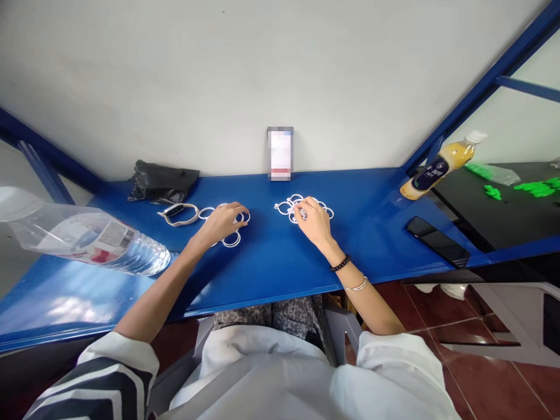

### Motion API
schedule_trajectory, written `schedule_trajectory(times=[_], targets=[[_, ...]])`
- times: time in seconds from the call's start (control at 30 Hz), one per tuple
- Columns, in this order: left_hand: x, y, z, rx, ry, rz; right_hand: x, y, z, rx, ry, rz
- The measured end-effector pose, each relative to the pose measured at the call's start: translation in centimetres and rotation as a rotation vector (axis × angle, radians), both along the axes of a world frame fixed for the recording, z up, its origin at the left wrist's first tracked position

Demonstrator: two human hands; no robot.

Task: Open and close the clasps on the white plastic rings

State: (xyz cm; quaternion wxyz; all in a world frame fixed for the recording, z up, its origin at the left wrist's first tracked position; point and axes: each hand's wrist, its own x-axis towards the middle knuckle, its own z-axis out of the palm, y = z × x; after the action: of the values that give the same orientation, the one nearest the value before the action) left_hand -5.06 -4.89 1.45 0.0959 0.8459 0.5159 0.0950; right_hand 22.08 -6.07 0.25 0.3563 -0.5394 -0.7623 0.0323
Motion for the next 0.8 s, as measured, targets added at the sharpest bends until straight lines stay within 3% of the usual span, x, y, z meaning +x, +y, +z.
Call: schedule_trajectory(times=[0.13,0.27,0.43,0.57,0.8], targets=[[0.3,0.0,0.2,-0.01,-0.154,0.007,-0.4,-0.3,0.1,0.009,0.05,0.135],[1.3,-0.4,0.2,-0.066,-0.528,0.047,-0.7,-0.7,0.2,-0.02,0.041,0.264],[3.0,-1.4,0.1,-0.431,-1.022,0.124,-1.3,-1.2,0.4,-0.127,-0.008,0.444],[4.0,-2.0,-0.4,-0.702,-1.361,0.202,-1.8,-1.5,0.5,-0.177,-0.015,0.507],[5.7,-3.0,-1.7,-0.9,-1.527,0.177,-2.0,-1.5,0.1,-0.2,0.031,0.516]])
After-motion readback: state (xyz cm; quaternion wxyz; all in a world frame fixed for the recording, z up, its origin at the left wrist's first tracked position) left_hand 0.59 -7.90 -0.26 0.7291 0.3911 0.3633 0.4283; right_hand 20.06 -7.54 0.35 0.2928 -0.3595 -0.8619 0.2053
